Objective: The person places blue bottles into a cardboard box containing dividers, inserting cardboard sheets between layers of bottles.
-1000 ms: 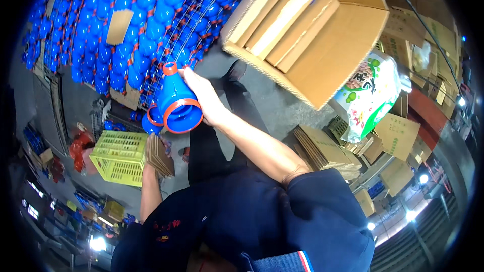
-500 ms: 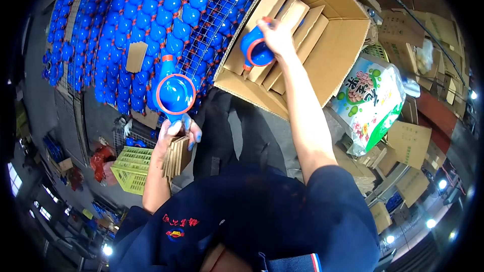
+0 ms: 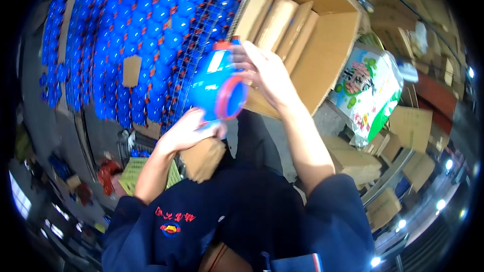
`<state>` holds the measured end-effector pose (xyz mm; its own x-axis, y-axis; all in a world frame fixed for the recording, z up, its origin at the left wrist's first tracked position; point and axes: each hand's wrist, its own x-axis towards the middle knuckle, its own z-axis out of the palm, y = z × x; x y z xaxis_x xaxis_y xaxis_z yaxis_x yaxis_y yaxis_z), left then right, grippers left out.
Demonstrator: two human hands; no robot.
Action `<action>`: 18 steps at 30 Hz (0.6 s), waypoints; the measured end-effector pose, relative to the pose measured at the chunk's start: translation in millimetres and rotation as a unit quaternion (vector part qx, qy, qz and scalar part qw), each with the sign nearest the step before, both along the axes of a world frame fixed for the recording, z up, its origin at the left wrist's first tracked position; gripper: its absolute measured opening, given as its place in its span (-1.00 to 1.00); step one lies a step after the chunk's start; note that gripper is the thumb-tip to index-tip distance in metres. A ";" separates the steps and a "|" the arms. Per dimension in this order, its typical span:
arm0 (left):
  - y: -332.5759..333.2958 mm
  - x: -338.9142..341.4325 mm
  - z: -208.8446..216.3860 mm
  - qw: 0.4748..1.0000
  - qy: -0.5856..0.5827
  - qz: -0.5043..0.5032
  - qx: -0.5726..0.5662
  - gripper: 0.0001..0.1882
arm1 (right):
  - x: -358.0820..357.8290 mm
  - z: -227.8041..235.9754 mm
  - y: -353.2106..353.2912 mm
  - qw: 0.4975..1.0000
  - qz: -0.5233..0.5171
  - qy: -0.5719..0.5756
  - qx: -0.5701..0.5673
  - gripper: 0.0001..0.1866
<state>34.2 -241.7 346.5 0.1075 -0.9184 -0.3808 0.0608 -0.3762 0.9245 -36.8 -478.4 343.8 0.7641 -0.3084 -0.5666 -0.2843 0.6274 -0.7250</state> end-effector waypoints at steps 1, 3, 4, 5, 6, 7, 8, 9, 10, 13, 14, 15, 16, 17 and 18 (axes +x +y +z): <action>-20.0 -5.4 -1.2 0.994 -0.101 -0.027 -0.023 -0.64 | -9.1 6.0 0.5 1.000 -0.012 0.028 0.007 -0.53; -41.6 -16.4 5.8 0.982 -0.179 -0.036 0.053 -0.48 | -10.5 33.5 -15.3 0.995 -0.021 0.033 0.090 -0.53; -59.3 -6.8 28.1 0.969 -0.200 -0.091 0.113 -0.47 | -19.8 23.4 -32.3 0.998 -0.011 0.052 0.041 -0.52; -51.2 -7.7 17.1 0.985 -0.147 -0.027 0.083 -0.56 | -24.8 7.8 -48.9 0.998 0.003 0.061 -0.004 -0.52; -34.3 -4.6 4.9 0.990 -0.104 0.042 0.089 -0.62 | -29.4 -7.7 -63.8 0.997 0.005 0.073 -0.009 -0.51; -10.2 -2.9 -10.2 0.988 -0.057 0.108 0.093 -0.66 | -35.2 -25.4 -75.5 0.996 0.004 0.089 -0.013 -0.50; 24.9 -4.3 -34.9 0.980 -0.047 0.187 0.043 -0.70 | -37.6 -43.7 -84.6 0.992 0.006 0.125 -0.006 -0.50; 49.6 0.7 -42.7 0.973 0.017 0.226 0.053 -0.71 | -40.9 -66.0 -94.6 0.987 0.004 0.161 -0.003 -0.50; 73.5 8.6 -55.3 0.942 0.077 0.305 0.119 -0.74 | -45.4 -90.2 -104.2 0.982 0.028 0.188 -0.012 -0.48; 220.1 -13.3 -191.8 0.826 -0.132 0.481 0.264 -0.68 | -28.9 -132.7 -97.2 0.934 0.113 0.301 -0.156 -0.45; 243.0 -4.1 -209.9 0.795 -0.207 0.388 0.418 -0.56 | -27.5 -141.8 -95.8 0.920 0.127 0.312 -0.199 -0.44; 285.0 -11.3 -241.1 0.746 -0.250 0.338 0.516 -0.39 | -30.8 -157.2 -97.6 0.918 0.140 0.312 -0.203 -0.44; 302.3 -9.7 -262.4 0.713 -0.269 0.354 0.543 -0.21 | -46.7 -183.2 -112.2 0.893 0.182 0.331 -0.246 -0.46; 306.9 -3.4 -274.7 0.711 -0.263 0.356 0.547 -0.21 | -43.1 -189.4 -91.0 0.888 0.162 0.312 -0.298 -0.47; 312.0 3.4 -286.3 0.695 -0.277 0.351 0.563 -0.14 | -40.1 -193.8 -70.9 0.877 0.143 0.295 -0.352 -0.47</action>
